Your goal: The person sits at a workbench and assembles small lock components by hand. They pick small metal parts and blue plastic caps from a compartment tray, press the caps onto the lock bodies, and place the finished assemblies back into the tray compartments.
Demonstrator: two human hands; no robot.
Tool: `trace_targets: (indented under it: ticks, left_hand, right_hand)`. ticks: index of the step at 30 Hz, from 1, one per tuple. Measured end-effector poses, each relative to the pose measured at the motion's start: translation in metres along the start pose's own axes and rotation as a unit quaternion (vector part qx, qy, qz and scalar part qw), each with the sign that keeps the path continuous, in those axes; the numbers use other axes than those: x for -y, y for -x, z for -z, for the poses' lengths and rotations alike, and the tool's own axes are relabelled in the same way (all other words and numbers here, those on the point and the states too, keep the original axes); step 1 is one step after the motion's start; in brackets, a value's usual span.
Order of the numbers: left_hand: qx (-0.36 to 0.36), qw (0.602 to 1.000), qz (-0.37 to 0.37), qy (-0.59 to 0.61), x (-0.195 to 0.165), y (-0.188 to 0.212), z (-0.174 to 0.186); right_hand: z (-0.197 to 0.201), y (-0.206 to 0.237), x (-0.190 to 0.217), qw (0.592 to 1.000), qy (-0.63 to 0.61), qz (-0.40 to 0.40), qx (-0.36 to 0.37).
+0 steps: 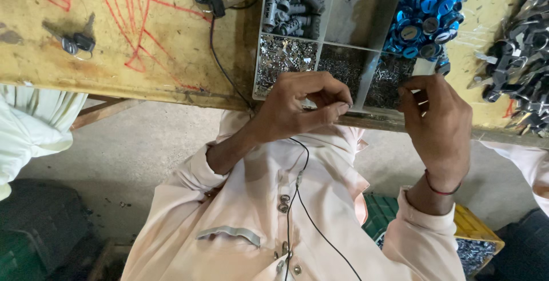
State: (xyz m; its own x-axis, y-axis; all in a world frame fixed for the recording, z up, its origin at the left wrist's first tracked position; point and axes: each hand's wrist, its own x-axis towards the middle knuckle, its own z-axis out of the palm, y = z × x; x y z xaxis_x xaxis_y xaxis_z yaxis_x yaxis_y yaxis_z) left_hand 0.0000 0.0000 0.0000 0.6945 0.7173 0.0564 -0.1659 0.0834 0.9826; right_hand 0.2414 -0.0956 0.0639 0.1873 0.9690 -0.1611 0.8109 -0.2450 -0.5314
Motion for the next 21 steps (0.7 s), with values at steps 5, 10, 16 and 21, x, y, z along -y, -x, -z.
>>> trace_targets:
  ticks: [5, 10, 16, 21]
  left_hand:
    - [-0.006, 1.0, 0.008, 0.016, -0.004, -0.001, 0.001]
    - [-0.021, 1.0, 0.005, -0.008, -0.01, 0.002, -0.003]
    - [-0.068, 0.993, 0.069, 0.065, -0.01, 0.007, -0.025]
    - [-0.09, 0.946, 0.124, 0.287, -0.004, 0.009, -0.035]
  right_hand:
    - [0.0, -0.002, 0.002, 0.999, -0.037, 0.002, -0.003]
    - [-0.005, -0.003, 0.004, 0.994, -0.094, -0.008, -0.051]
    - [-0.029, 0.014, 0.024, 0.891, -0.436, -0.045, -0.117]
    - [-0.06, 0.02, 0.044, 0.966, -0.196, 0.077, -0.15]
